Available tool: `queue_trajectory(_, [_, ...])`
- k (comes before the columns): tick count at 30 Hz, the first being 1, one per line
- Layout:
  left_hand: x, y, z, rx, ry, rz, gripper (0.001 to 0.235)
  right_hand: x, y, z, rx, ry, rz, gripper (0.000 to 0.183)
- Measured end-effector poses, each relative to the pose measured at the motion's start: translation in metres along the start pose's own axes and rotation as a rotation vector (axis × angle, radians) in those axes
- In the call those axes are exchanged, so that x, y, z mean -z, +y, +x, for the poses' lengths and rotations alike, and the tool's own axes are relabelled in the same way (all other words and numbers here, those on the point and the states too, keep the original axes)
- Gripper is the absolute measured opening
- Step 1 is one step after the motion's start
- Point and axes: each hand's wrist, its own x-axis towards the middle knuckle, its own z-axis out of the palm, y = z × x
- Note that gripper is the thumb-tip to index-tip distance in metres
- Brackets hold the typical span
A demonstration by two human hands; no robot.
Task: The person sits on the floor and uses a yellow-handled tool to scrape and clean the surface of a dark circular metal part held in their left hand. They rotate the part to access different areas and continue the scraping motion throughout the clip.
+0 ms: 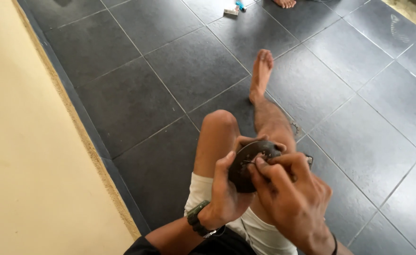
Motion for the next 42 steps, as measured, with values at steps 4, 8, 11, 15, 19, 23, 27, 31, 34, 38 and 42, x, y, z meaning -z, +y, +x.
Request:
queue_trajectory(4, [-0.007,0.006,-0.005,-0.029,-0.019,0.102,0.042,0.003,0.003,0.014,-0.045,0.08,0.023,0.016])
queue_trajectory(8, [-0.008,0.016,0.001,-0.035,-0.017,0.068,0.043,-0.007,0.006,0.022,0.085,0.005,0.074,0.021])
queue_trajectory(11, [0.0,0.021,0.005,-0.021,0.04,0.037,0.044,-0.016,0.01,0.027,0.105,-0.02,0.125,0.013])
queue_trajectory(15, [0.006,0.028,0.015,-0.042,0.156,0.09,0.048,-0.03,0.015,0.043,0.146,-0.034,0.177,0.017])
queue_trajectory(19, [0.016,0.031,0.027,0.029,0.274,-0.033,0.061,-0.041,0.019,0.067,0.127,0.012,0.149,0.023])
queue_trajectory(23, [0.025,0.031,0.028,0.002,0.411,-0.033,0.062,-0.051,0.023,0.075,0.134,-0.083,0.18,0.023])
queue_trajectory(27, [0.017,0.033,0.048,-0.043,0.359,0.004,0.05,-0.064,0.028,0.059,0.14,-0.123,0.267,0.014])
queue_trajectory(31, [0.025,0.015,0.06,-0.046,0.278,0.074,0.048,-0.066,0.051,0.065,0.015,-0.065,0.19,0.016])
queue_trajectory(34, [0.029,0.007,0.072,0.007,0.349,-0.012,0.054,-0.07,0.061,0.058,0.13,-0.136,0.26,0.019])
queue_trajectory(38, [0.029,-0.004,0.075,0.008,0.357,0.025,0.048,-0.071,0.074,0.053,0.02,-0.066,0.178,0.024])
queue_trajectory(42, [0.028,-0.001,0.077,0.021,0.313,0.067,0.046,-0.077,0.082,0.049,0.048,-0.08,0.207,0.023])
